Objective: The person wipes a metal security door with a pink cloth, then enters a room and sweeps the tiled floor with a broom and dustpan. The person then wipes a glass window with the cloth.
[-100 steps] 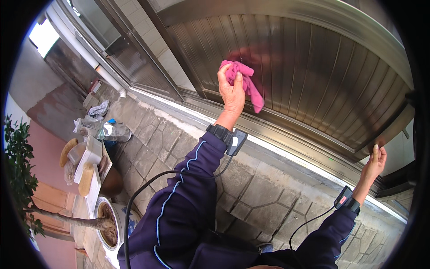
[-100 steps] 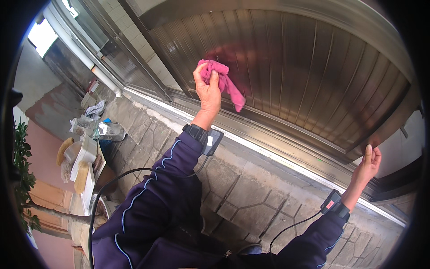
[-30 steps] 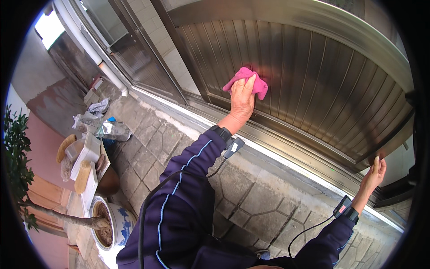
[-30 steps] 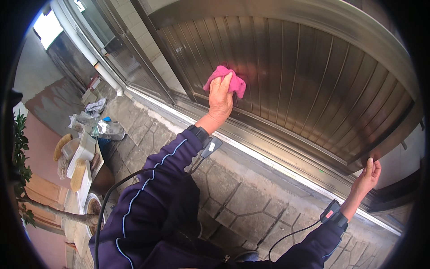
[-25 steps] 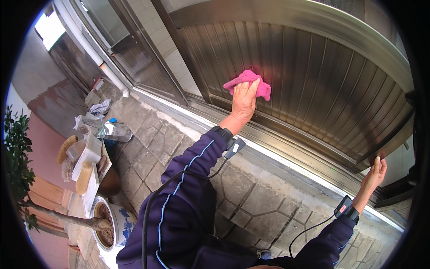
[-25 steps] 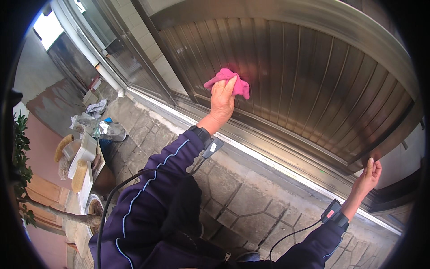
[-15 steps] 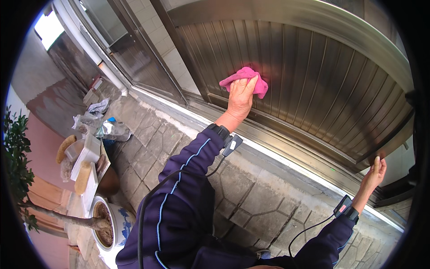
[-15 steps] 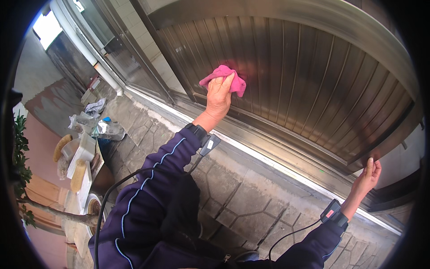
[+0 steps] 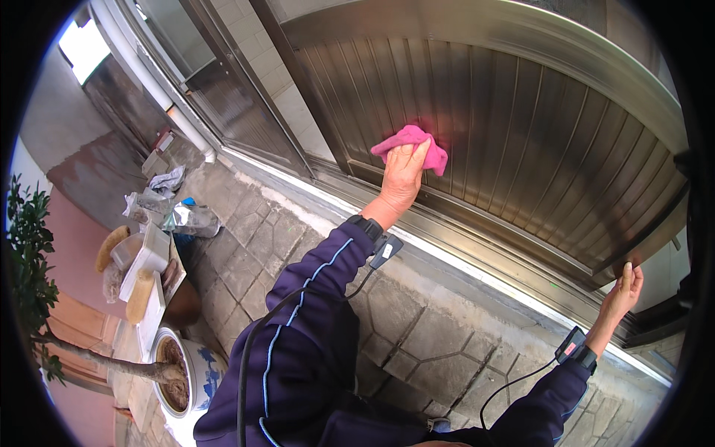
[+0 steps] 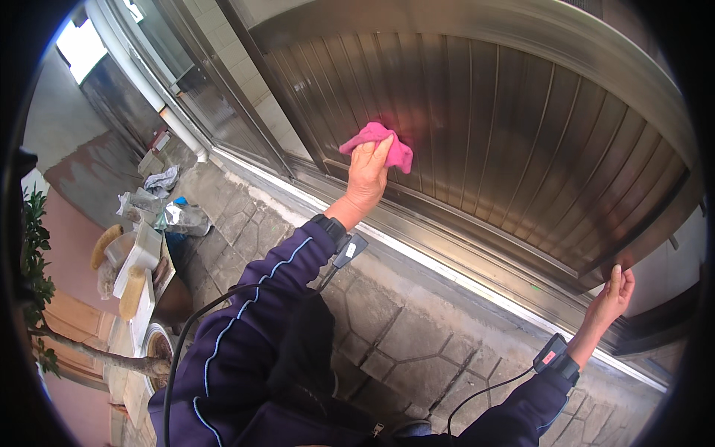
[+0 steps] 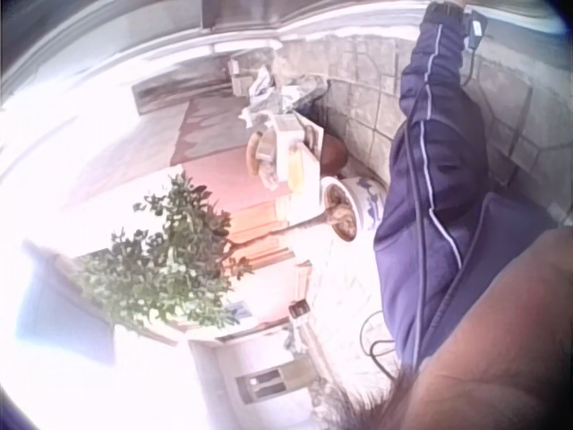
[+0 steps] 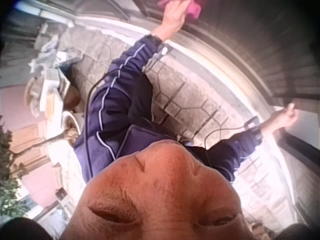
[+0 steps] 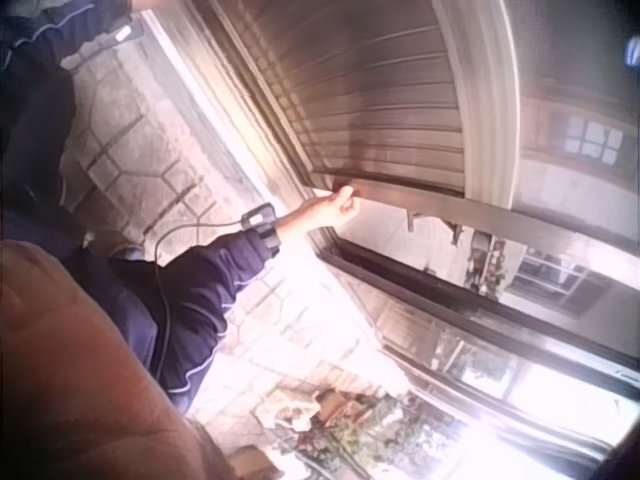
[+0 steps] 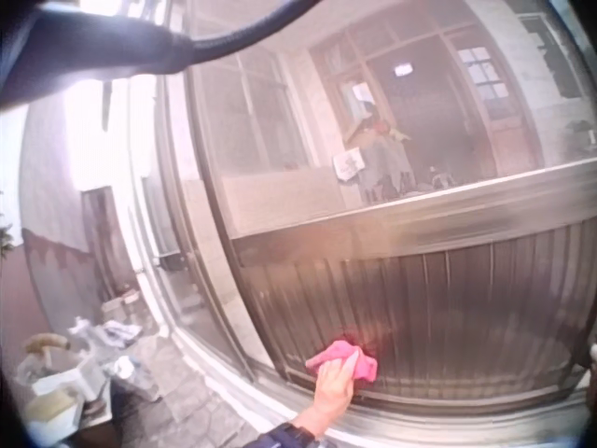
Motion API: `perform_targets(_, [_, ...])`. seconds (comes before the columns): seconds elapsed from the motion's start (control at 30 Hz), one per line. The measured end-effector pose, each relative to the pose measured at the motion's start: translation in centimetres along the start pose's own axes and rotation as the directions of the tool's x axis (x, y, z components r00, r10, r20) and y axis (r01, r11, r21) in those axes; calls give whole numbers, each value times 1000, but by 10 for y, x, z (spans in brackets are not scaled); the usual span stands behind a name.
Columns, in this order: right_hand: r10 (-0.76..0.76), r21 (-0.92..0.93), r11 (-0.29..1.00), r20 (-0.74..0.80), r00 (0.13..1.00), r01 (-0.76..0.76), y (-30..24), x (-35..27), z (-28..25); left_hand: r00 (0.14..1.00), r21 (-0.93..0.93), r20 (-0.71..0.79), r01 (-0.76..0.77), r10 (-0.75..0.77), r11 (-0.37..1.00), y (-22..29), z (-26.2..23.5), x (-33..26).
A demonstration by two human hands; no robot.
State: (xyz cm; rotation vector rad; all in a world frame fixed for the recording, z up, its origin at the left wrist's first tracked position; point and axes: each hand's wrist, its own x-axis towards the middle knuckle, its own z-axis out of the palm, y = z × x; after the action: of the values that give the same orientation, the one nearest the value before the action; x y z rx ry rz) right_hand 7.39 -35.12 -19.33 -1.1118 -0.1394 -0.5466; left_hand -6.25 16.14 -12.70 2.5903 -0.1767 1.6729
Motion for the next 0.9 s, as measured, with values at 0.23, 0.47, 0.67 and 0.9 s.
perform_targets(0.23, [6, 38, 999, 28, 1000, -7, 5, 5, -9, 979, -35, 10, -202, 202, 979, 25, -8, 40])
perform_targets(0.47, [0, -1, 1000, 16, 1000, 0, 2, 2, -5, 822, 170, -228, -494, 522, 853, 32, -12, 152])
perform_targets(0.67, [19, -12, 1000, 18, 1000, -19, 2, 1, -8, 907, 151, -213, -337, 364, 929, -37, -37, 137])
perform_targets(0.9, [-1, -25, 1000, 52, 999, 3, 6, 5, -13, 926, 78, -374, 91, -55, 993, -120, -49, 114])
